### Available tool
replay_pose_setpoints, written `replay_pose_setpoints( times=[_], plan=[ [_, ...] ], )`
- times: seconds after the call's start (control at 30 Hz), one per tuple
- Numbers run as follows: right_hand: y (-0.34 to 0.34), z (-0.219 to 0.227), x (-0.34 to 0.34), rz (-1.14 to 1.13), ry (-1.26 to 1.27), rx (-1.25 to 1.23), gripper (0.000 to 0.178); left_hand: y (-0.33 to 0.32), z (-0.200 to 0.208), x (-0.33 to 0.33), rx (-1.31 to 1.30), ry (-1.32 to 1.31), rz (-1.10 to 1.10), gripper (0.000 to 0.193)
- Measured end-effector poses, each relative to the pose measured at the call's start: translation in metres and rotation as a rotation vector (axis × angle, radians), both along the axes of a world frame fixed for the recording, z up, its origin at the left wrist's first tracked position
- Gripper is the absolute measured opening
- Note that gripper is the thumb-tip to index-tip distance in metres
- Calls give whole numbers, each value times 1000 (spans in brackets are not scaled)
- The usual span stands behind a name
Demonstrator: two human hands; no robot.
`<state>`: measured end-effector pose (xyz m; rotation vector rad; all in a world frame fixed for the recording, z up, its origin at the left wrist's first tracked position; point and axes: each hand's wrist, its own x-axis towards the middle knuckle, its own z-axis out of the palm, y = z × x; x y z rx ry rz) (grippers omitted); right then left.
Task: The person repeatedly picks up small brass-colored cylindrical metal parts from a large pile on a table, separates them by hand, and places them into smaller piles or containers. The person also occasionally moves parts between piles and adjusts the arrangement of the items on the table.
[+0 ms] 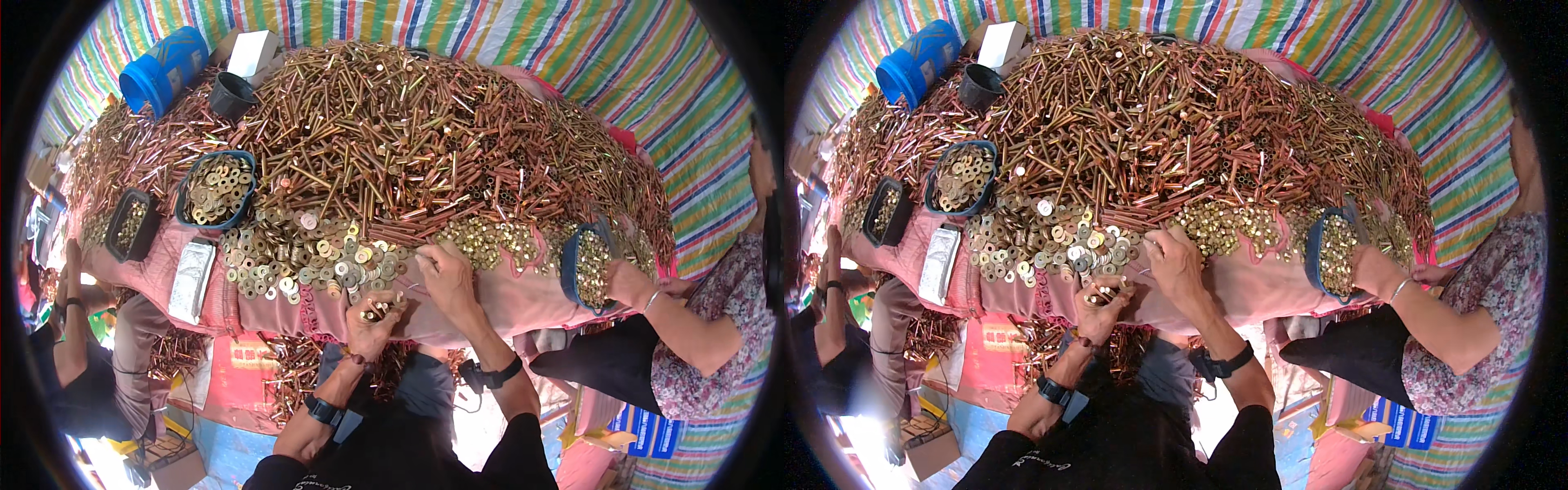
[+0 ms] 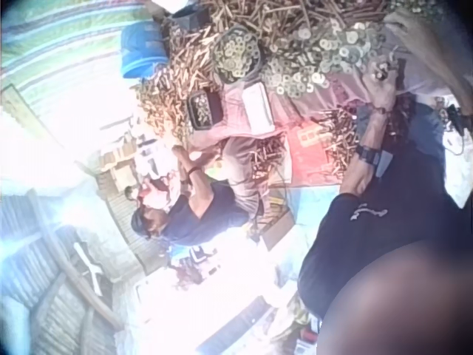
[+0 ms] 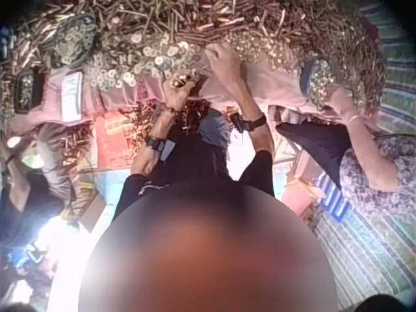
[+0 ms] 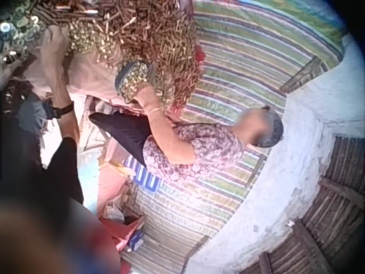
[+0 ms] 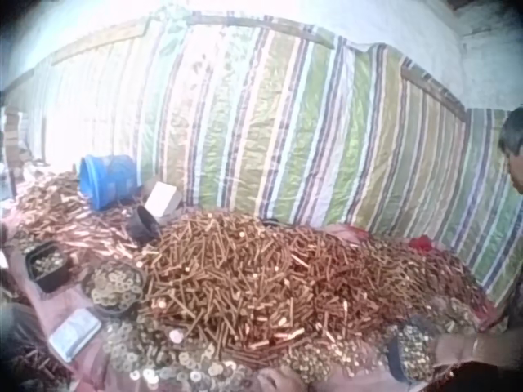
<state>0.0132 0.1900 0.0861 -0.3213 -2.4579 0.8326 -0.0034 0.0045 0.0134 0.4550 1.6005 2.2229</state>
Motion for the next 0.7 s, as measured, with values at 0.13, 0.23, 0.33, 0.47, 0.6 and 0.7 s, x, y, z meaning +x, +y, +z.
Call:
replay_pose_setpoints(
  times=[0.13,0.23,0.33,0.47,0.6,0.7],
  plan=[
    [10,-8,-20,-40,-100,143,22,1,-2,2,56,-115,-12,26],
    [16,-11,-27,-51,-251,252,25,1,2,1,-88,-63,31,29],
    [23,-10,-28,-8,-189,184,26,-2,6,2,-113,55,54,31],
    [31,17,-3,41,-69,-465,22,-1,5,1,-102,57,45,30],
    [28,56,30,65,-121,-632,17,1,-2,0,-71,51,40,28],
    [14,69,39,116,-134,-656,16,-1,-4,1,-57,-19,2,27]
  ],
)
